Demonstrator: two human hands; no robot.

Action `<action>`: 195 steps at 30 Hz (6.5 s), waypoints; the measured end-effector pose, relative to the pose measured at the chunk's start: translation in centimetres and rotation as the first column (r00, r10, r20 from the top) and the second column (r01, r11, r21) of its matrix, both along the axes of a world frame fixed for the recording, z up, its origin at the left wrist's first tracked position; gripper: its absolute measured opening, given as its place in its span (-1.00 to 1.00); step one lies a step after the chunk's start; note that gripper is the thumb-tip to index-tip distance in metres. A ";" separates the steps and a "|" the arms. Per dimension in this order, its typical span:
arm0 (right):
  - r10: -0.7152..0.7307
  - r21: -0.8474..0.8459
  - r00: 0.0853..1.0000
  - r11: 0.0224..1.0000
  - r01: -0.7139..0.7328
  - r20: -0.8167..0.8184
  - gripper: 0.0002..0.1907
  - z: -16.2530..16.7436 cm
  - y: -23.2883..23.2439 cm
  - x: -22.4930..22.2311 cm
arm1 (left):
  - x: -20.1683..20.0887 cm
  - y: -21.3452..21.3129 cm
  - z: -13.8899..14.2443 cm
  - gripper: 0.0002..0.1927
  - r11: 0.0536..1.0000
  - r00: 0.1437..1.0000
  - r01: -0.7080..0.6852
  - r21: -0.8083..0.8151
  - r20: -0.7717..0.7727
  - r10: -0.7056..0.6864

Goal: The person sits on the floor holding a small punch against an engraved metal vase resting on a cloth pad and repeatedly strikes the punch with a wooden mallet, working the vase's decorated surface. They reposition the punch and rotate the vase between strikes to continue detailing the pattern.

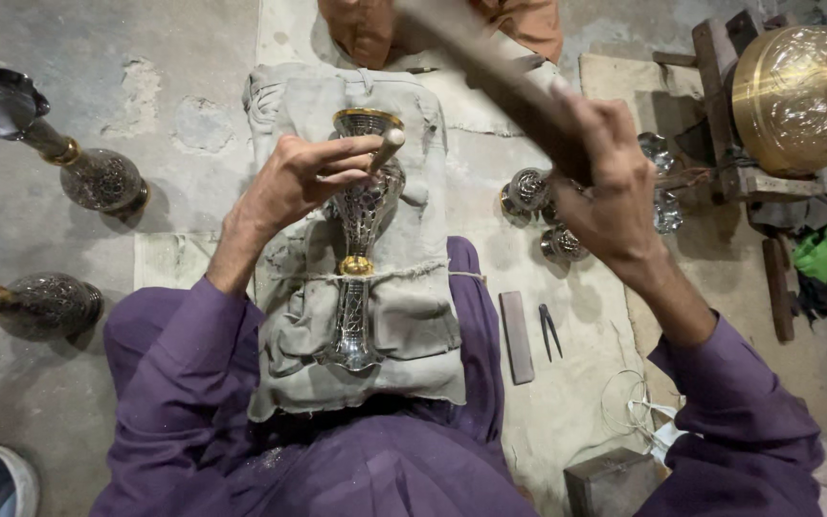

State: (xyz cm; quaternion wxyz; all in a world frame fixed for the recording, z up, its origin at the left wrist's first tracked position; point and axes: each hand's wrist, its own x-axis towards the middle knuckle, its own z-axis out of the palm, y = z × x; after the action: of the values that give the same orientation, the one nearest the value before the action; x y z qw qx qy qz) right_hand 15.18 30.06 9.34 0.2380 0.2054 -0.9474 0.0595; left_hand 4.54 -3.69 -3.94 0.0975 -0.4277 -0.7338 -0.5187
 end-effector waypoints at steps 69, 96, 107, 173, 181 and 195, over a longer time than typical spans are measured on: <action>0.053 0.095 0.999 0.994 -0.053 -0.002 -0.40 2.6 -5.7 -1.8 | 2.3 0.8 -0.9 -0.55 0.969 0.993 -0.112 0.220 0.060 0.101; -0.027 0.086 0.999 0.996 0.024 0.034 -0.54 1.6 -5.9 -1.0 | 1.3 0.3 -1.1 -0.54 0.986 0.997 -0.073 0.151 0.041 0.068; 0.081 -0.158 0.995 0.983 -0.089 -0.057 -0.33 1.1 -5.7 -0.2 | 0.8 0.6 -0.9 -0.48 0.991 0.997 -0.075 0.109 0.016 0.074; 0.084 -0.198 0.992 0.978 -0.064 0.092 -0.28 0.7 -2.3 -1.5 | 2.1 1.6 0.3 -0.52 0.967 0.971 -0.230 0.111 0.094 0.221; 0.057 0.051 0.997 0.997 -0.060 0.055 -0.24 2.2 -3.1 -1.8 | 1.8 1.6 0.1 -0.52 0.972 0.985 -0.163 0.172 0.076 0.152; 0.042 -0.032 0.999 0.999 -0.041 0.020 -0.30 2.7 -4.8 -1.8 | 1.6 1.5 0.0 -0.52 0.976 0.988 -0.139 0.166 0.090 0.125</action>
State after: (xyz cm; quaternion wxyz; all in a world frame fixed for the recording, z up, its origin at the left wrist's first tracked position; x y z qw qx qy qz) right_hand 13.38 25.31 12.00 0.2300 0.2205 -0.9443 0.0815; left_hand 6.19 -2.17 -3.98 0.1393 -0.3472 -0.7164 -0.5889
